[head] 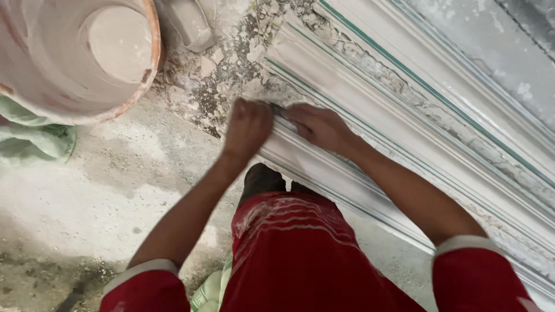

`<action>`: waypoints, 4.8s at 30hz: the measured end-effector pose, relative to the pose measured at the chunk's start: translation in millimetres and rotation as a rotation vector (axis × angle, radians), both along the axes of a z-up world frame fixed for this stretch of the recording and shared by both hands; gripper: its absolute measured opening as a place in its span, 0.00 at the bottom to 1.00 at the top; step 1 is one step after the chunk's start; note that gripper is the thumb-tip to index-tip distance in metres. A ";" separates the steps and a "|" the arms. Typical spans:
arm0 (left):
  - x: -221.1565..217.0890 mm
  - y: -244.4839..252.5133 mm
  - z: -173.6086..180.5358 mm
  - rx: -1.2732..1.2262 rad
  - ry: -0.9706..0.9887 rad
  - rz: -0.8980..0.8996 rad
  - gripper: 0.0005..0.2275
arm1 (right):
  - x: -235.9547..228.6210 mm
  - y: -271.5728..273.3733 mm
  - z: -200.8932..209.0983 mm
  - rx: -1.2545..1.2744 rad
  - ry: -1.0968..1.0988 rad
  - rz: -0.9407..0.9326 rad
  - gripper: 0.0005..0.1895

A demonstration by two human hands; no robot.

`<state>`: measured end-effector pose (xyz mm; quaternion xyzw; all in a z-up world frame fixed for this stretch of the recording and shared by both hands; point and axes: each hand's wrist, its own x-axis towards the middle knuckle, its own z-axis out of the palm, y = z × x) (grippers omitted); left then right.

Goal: The person uses a scraper to remove dried white residue from stacked white decorative moldings. They repeatedly scrape along the grooves and edges of each molding, occasionally wiping the surface with their hand. The work continues across multiple moldings in the stack.

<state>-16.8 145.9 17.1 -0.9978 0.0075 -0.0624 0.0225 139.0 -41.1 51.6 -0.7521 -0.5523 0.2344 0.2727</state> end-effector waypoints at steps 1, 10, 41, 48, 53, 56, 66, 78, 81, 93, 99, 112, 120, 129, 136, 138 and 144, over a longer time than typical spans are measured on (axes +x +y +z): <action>1.8 15.2 12.9 0.000 0.002 0.001 0.03 | -1.5 19.2 -2.1 0.000 0.002 0.001 0.16; -11.6 -33.8 110.2 -0.480 -0.140 0.409 0.17 | -31.3 4.8 75.7 -0.252 0.240 -0.298 0.30; 191.6 -58.6 34.8 0.448 0.415 -1.516 0.20 | -163.4 -414.1 14.1 -0.551 0.559 -1.814 0.65; 179.6 -52.1 45.3 0.374 0.312 -1.439 0.18 | -161.6 -414.8 17.6 -0.602 0.440 -1.806 0.68; 163.6 -67.4 7.7 0.179 0.285 -1.360 0.17 | -159.9 -424.8 2.9 -0.605 0.440 -1.839 0.69; 162.2 -142.1 11.3 0.127 0.217 -1.364 0.13 | -167.9 -414.0 -3.9 -0.653 0.416 -1.778 0.68; 179.2 -198.7 17.1 0.061 -0.095 -1.409 0.11 | -152.9 -413.7 19.5 -0.596 0.444 -1.836 0.69; 191.5 -448.8 -21.8 -0.240 0.035 -1.430 0.08 | -146.4 -409.7 25.9 -0.664 0.351 -1.864 0.67; 195.6 -475.1 -19.3 -0.139 -0.069 -1.450 0.06 | -150.0 -412.6 29.9 -0.718 0.345 -1.827 0.69; 196.7 -533.6 65.7 0.102 0.478 -1.379 0.14 | -183.5 -445.6 -4.2 -0.520 0.124 -1.632 0.60; 204.8 -707.4 -3.6 -0.092 0.174 -1.405 0.06 | -194.3 -526.9 22.3 -0.214 0.254 -1.320 0.43; 194.6 -641.4 34.6 0.276 -0.055 -1.457 0.03 | -147.3 -753.5 1.1 -0.598 0.205 -1.783 0.71; 220.2 -1024.1 -41.2 -0.004 0.089 -1.440 0.16 | -142.8 -759.4 -10.4 -0.616 0.442 -1.734 0.55; 226.3 -1050.1 4.7 -0.014 -0.007 -1.475 0.08 | -156.2 -934.3 56.5 -0.120 0.664 -1.173 0.40; 229.4 -1038.3 27.6 0.113 0.047 -1.523 0.09 | -187.7 -1139.3 81.4 -0.093 0.589 -1.790 0.10; 234.1 -1099.4 33.2 0.040 0.184 -1.494 0.11 | -179.8 -1183.7 84.8 -0.058 0.507 -1.921 0.11; 251.7 -1288.9 -21.5 -0.141 -0.038 -1.503 0.07 | -130.4 -1335.2 31.2 -0.102 0.067 -1.798 0.22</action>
